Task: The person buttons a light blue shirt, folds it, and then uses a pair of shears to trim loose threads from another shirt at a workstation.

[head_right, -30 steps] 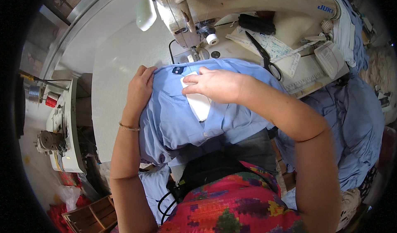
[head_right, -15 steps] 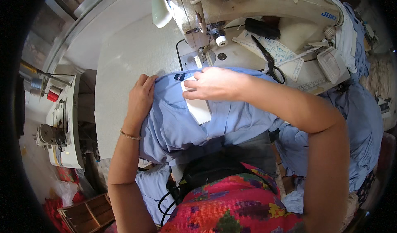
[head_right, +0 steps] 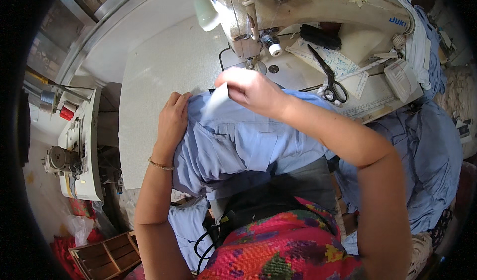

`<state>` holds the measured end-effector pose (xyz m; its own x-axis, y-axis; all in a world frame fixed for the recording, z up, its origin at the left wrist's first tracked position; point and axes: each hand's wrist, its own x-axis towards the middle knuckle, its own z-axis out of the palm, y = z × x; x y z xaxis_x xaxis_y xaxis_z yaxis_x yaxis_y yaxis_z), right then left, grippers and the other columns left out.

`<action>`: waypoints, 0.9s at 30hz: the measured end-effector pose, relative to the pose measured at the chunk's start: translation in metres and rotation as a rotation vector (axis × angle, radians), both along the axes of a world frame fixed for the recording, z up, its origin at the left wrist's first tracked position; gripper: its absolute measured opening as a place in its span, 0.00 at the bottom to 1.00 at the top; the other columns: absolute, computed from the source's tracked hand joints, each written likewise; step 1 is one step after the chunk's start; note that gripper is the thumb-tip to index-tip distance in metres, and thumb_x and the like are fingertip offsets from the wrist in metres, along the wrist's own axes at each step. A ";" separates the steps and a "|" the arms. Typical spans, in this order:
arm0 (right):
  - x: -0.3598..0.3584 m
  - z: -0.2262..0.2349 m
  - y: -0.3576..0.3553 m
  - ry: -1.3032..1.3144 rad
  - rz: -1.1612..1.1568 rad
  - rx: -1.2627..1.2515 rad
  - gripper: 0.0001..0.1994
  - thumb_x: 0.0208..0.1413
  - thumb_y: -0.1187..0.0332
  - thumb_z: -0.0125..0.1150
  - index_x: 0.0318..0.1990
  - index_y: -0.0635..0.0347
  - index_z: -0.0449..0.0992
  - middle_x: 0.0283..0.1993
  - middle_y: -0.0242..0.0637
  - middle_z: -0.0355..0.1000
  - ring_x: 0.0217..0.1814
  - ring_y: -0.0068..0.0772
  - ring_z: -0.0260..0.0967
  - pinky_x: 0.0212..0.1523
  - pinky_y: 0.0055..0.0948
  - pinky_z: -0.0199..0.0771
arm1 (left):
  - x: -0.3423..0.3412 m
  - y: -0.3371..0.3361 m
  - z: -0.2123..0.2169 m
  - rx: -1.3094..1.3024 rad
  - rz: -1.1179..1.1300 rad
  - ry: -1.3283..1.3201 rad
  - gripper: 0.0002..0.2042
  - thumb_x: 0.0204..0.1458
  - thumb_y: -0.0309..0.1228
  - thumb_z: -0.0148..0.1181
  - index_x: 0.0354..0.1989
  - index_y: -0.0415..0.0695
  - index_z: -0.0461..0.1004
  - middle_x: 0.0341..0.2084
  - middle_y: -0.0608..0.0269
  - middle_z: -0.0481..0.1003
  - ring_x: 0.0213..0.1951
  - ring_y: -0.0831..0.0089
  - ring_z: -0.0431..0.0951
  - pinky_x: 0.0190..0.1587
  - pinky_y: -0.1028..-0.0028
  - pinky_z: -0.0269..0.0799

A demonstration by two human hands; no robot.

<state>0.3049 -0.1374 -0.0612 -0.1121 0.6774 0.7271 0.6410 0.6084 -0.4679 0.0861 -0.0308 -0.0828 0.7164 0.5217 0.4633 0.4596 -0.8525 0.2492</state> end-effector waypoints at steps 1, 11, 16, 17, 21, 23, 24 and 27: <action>-0.003 0.007 -0.003 0.162 -0.065 -0.322 0.06 0.51 0.76 0.53 0.37 0.66 0.70 0.31 0.45 0.71 0.35 0.35 0.73 0.35 0.28 0.71 | 0.000 0.000 -0.001 0.008 0.007 -0.001 0.09 0.53 0.24 0.51 0.41 0.39 0.73 0.30 0.55 0.70 0.33 0.57 0.74 0.35 0.65 0.70; -0.015 -0.026 0.090 -0.001 -0.504 -0.258 0.17 0.52 0.69 0.55 0.50 0.63 0.67 0.44 0.51 0.70 0.46 0.52 0.68 0.47 0.40 0.69 | 0.007 0.002 -0.001 0.000 0.009 0.001 0.10 0.52 0.23 0.49 0.42 0.41 0.72 0.30 0.54 0.70 0.34 0.56 0.73 0.35 0.64 0.71; -0.025 0.021 -0.022 -0.237 -0.253 -0.079 0.12 0.49 0.76 0.55 0.44 0.63 0.71 0.47 0.45 0.67 0.50 0.48 0.66 0.51 0.38 0.67 | -0.001 0.008 -0.007 0.042 0.032 0.044 0.14 0.48 0.21 0.49 0.45 0.43 0.70 0.32 0.55 0.69 0.35 0.57 0.74 0.36 0.64 0.72; -0.022 0.029 -0.052 -0.229 -0.276 -0.176 0.11 0.49 0.77 0.55 0.42 0.63 0.71 0.47 0.45 0.67 0.49 0.48 0.66 0.51 0.38 0.66 | -0.004 0.008 -0.006 0.040 0.041 0.048 0.15 0.48 0.21 0.49 0.45 0.43 0.70 0.32 0.55 0.69 0.35 0.57 0.74 0.36 0.64 0.72; -0.002 -0.003 -0.130 -0.196 -0.450 -0.439 0.12 0.50 0.77 0.54 0.44 0.63 0.70 0.49 0.45 0.66 0.52 0.48 0.64 0.52 0.38 0.65 | 0.004 0.006 -0.004 0.023 0.026 0.040 0.15 0.48 0.20 0.49 0.46 0.42 0.70 0.33 0.54 0.69 0.36 0.56 0.74 0.37 0.63 0.73; -0.004 -0.023 -0.135 -0.277 -0.490 -0.391 0.14 0.51 0.76 0.53 0.47 0.63 0.70 0.50 0.45 0.65 0.53 0.48 0.63 0.53 0.38 0.64 | 0.001 0.006 0.000 0.035 0.027 0.059 0.14 0.49 0.21 0.49 0.46 0.41 0.69 0.34 0.54 0.69 0.36 0.56 0.74 0.38 0.63 0.72; -0.001 -0.023 -0.129 -0.242 -0.456 -0.414 0.16 0.52 0.76 0.53 0.50 0.64 0.68 0.52 0.46 0.64 0.56 0.49 0.61 0.55 0.38 0.63 | -0.001 0.006 0.000 0.026 0.035 0.053 0.14 0.50 0.21 0.50 0.46 0.40 0.68 0.35 0.53 0.69 0.36 0.55 0.74 0.37 0.63 0.73; 0.009 -0.025 -0.103 -0.211 -0.362 -0.343 0.16 0.53 0.76 0.52 0.51 0.64 0.67 0.52 0.46 0.64 0.56 0.49 0.61 0.56 0.38 0.62 | 0.000 -0.005 0.012 -0.094 0.071 -0.001 0.12 0.51 0.23 0.51 0.46 0.39 0.67 0.38 0.50 0.69 0.38 0.54 0.74 0.38 0.64 0.72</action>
